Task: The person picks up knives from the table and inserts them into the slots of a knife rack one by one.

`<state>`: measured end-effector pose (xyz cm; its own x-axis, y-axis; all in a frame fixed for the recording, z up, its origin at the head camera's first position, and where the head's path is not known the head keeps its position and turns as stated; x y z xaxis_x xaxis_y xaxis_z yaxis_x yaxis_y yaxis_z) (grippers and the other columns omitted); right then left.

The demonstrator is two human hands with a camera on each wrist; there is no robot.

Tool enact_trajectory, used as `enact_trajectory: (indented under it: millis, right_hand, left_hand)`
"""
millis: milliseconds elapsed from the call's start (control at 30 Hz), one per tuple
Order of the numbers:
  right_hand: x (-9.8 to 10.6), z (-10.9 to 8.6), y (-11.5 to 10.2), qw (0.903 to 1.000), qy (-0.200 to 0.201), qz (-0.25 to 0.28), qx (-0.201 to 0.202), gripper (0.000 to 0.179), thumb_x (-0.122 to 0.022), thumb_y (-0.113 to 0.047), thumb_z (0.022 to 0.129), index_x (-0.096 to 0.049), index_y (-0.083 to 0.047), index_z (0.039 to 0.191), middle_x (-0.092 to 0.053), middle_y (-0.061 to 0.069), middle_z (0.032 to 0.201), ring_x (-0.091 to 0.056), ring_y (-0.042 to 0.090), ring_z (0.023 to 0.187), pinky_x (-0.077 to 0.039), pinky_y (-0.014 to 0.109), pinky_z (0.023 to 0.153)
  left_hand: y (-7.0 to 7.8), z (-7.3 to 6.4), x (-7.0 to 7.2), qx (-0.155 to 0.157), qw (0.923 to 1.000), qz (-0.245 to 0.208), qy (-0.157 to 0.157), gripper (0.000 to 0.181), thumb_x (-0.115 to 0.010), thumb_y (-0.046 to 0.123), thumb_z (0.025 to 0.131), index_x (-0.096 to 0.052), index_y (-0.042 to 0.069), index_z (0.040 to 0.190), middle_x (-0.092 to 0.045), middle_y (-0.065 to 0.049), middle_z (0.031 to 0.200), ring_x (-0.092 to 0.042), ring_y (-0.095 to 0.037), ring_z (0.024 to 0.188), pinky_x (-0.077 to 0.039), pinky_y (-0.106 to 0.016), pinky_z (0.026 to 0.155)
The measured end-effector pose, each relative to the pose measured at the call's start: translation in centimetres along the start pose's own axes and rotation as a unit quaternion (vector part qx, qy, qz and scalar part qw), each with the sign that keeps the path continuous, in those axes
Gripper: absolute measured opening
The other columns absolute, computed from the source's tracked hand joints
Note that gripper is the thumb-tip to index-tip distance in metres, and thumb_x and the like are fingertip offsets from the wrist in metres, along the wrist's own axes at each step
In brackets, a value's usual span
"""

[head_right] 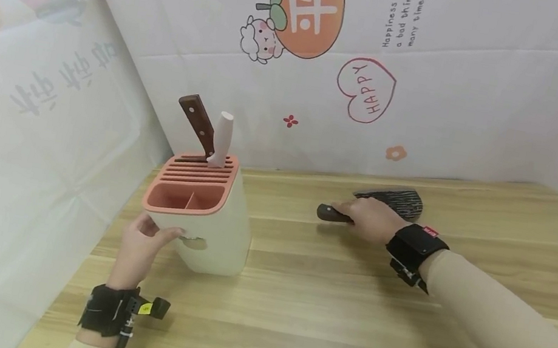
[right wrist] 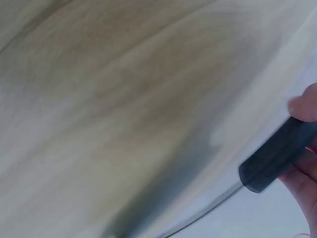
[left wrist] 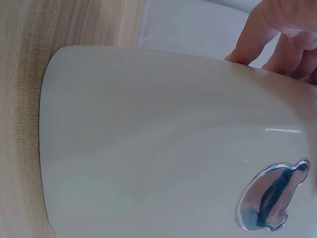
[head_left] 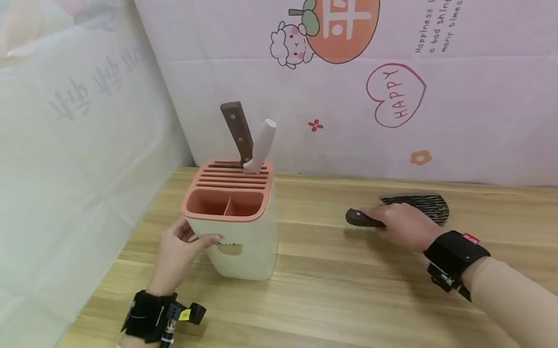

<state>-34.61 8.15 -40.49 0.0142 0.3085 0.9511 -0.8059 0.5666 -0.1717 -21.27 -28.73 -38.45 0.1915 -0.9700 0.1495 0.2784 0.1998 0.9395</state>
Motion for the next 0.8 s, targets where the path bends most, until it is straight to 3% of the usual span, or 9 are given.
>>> enact_trajectory:
  millis: [200, 367, 467, 633, 733, 800]
  right_hand:
    - [5.8, -0.8, -3.3, 0.993, 0.105, 0.002, 0.054, 0.052, -0.075, 0.004, 0.075, -0.063, -0.008, 0.123, -0.071, 0.01, 0.102, -0.064, 0.017, 0.076, -0.055, 0.034, 0.06]
    - [10.1, -0.9, -6.6, 0.9734, 0.195, -0.009, 0.119, 0.06, -0.076, 0.01, 0.066, -0.063, -0.006, 0.122, -0.07, 0.012, 0.105, -0.068, 0.025, 0.088, -0.058, 0.041, 0.068]
    - [12.7, -0.9, -8.5, 0.9599, 0.242, 0.007, 0.141, 0.056, -0.073, 0.009, 0.067, -0.064, -0.007, 0.12, -0.071, 0.011, 0.103, -0.068, 0.022, 0.088, -0.058, 0.034, 0.072]
    - [18.0, -1.2, -11.2, 0.9307, 0.326, 0.099, 0.132, 0.042, -0.074, 0.01, 0.068, -0.07, -0.002, 0.108, -0.071, 0.01, 0.1, -0.066, 0.011, 0.09, -0.051, 0.016, 0.085]
    - [20.7, -1.1, -12.2, 0.9102, 0.348, 0.199, 0.103, 0.043, -0.073, 0.021, 0.067, -0.069, 0.006, 0.107, -0.067, 0.011, 0.102, -0.065, 0.012, 0.092, -0.054, 0.021, 0.084]
    - [22.2, -0.9, -12.5, 0.8891, 0.355, 0.276, 0.087, 0.042, -0.07, 0.024, 0.071, -0.066, 0.009, 0.11, -0.062, 0.012, 0.101, -0.064, 0.016, 0.087, -0.056, 0.021, 0.076]
  left_hand:
    - [-0.2, 0.1, -0.1, 0.001, 1.0, -0.004, -0.007, 0.056, -0.077, 0.005, 0.083, -0.054, 0.011, 0.133, -0.057, -0.011, 0.125, -0.055, -0.025, 0.113, -0.052, -0.029, 0.092]
    - [-0.5, 0.1, 0.0, 0.005, 1.0, -0.007, -0.004, 0.056, -0.077, 0.005, 0.083, -0.054, 0.011, 0.133, -0.057, -0.011, 0.125, -0.055, -0.025, 0.114, -0.051, -0.029, 0.093]
    - [-0.6, 0.1, -0.1, 0.006, 0.9999, -0.013, -0.002, 0.056, -0.077, 0.004, 0.082, -0.054, 0.011, 0.133, -0.057, -0.011, 0.124, -0.055, -0.025, 0.113, -0.051, -0.03, 0.093]
    - [-0.5, 0.1, -0.2, 0.003, 0.9998, -0.021, -0.004, 0.055, -0.076, 0.002, 0.083, -0.055, 0.011, 0.132, -0.057, -0.011, 0.124, -0.055, -0.026, 0.113, -0.052, -0.03, 0.093]
    - [-0.4, 0.2, -0.2, 0.005, 0.9998, -0.017, -0.004, 0.055, -0.076, 0.003, 0.083, -0.054, 0.011, 0.133, -0.057, -0.011, 0.124, -0.055, -0.025, 0.113, -0.051, -0.029, 0.093]
    - [-0.3, 0.2, 0.0, 0.008, 0.9999, -0.011, -0.002, 0.056, -0.077, 0.004, 0.083, -0.054, 0.012, 0.133, -0.057, -0.011, 0.125, -0.055, -0.024, 0.114, -0.051, -0.029, 0.093]
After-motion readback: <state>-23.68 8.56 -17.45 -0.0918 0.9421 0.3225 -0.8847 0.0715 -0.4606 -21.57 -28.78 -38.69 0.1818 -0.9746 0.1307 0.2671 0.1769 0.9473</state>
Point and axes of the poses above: each hand's wrist, its own z-axis towards the middle knuckle, its own x-axis out of the back of the hand, y = z × x, the point moved 8 cm from there along z, towards the middle knuckle
